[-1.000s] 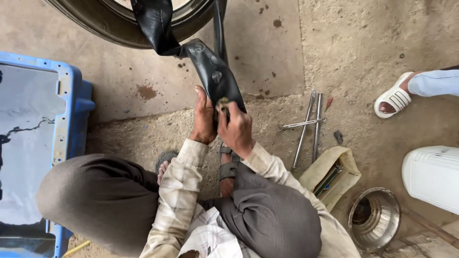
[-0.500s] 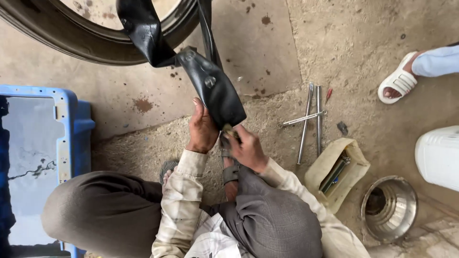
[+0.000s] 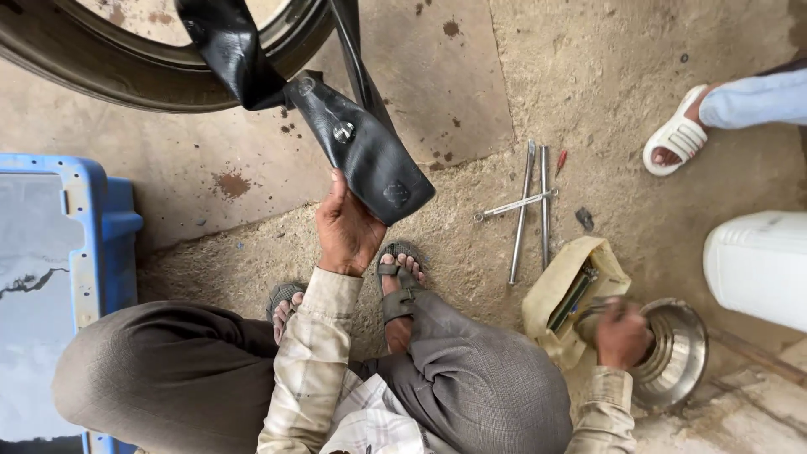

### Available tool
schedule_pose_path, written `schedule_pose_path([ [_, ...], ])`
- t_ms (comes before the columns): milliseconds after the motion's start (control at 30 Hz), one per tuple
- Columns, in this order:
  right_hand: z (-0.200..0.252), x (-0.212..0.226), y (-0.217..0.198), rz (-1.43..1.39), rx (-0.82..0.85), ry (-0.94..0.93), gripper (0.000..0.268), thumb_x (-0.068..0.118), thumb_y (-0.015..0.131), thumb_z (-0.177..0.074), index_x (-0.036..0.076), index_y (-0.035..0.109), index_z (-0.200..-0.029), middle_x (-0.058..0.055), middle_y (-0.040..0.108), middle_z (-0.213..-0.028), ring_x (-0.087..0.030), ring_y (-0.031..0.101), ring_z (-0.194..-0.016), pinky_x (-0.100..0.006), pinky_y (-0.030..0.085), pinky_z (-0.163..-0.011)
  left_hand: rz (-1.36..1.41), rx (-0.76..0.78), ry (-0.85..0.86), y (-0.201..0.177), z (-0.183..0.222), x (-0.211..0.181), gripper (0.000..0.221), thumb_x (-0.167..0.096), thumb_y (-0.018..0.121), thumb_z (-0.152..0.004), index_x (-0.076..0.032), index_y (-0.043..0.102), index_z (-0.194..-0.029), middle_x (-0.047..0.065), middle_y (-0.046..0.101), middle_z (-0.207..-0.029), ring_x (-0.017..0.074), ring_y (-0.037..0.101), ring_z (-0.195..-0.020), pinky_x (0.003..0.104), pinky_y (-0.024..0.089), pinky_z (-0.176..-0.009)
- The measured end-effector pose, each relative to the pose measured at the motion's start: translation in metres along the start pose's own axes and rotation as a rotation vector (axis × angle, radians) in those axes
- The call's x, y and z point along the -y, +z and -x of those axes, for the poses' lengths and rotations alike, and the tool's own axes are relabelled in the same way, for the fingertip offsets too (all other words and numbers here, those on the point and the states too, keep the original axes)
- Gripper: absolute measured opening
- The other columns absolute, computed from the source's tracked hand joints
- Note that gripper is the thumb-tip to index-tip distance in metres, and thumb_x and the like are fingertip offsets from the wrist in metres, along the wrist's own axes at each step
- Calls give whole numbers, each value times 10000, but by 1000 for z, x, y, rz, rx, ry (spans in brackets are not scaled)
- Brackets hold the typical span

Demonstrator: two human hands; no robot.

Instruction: The person is cleaning and sanding a punctured bicycle inner tube in preparation for a patch.

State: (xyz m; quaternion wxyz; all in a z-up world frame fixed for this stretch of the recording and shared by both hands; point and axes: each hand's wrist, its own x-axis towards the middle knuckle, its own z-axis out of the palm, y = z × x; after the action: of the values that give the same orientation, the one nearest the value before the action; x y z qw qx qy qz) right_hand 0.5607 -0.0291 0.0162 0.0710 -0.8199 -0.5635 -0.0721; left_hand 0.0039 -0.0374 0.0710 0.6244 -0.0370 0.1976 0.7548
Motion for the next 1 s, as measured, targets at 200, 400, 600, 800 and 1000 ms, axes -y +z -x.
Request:
schedule_pose_path([
  [200, 18, 198, -2, -164, 36, -685, 407, 408, 720, -1040, 7, 757, -1095, -193, 752, -1078, -319, 726, -939, -402, 608, -759, -27, -117, 25, -7, 5, 4, 719, -491, 541, -1017, -21, 370, -1533, 192, 468, -1522, 339, 497, -1414, 596, 433, -1174],
  [400, 40, 403, -26, -1012, 457, -654, 397, 406, 641, -1053, 36, 783, -1025, -67, 661, -766, -149, 591, -620, -280, 444, -557, -79, -194, 51, -3, 15, 9, 644, -439, 607, -993, 0, 475, -1444, 173, 588, -1391, 301, 622, -1279, 539, 500, -1060],
  [600, 62, 438, -58, -1096, 652, -743, 506, 474, 730, -990, 30, 670, -754, 65, 549, -607, -66, 496, -561, -254, 377, -514, -32, -309, 123, -3, 22, 14, 396, -252, 675, -999, -15, 571, -1299, 118, 674, -1210, 230, 702, -1057, 452, 591, -965],
  [800, 72, 421, -63, -1391, 667, -487, 430, 347, 760, -1009, 20, 604, -778, 61, 518, -690, -45, 427, -654, -229, 352, -586, -9, -239, 98, 5, 27, 20, 267, -225, 659, -1033, -3, 627, -1176, 99, 724, -1109, 186, 714, -976, 385, 591, -933],
  [1000, 76, 418, -69, -1466, 642, -459, 378, 281, 759, -1011, 27, 609, -777, 51, 549, -699, -42, 440, -655, -221, 363, -601, -26, -223, 129, 15, 36, 18, 208, -182, 645, -1055, 5, 632, -1144, 104, 730, -1101, 170, 716, -968, 377, 591, -943],
])
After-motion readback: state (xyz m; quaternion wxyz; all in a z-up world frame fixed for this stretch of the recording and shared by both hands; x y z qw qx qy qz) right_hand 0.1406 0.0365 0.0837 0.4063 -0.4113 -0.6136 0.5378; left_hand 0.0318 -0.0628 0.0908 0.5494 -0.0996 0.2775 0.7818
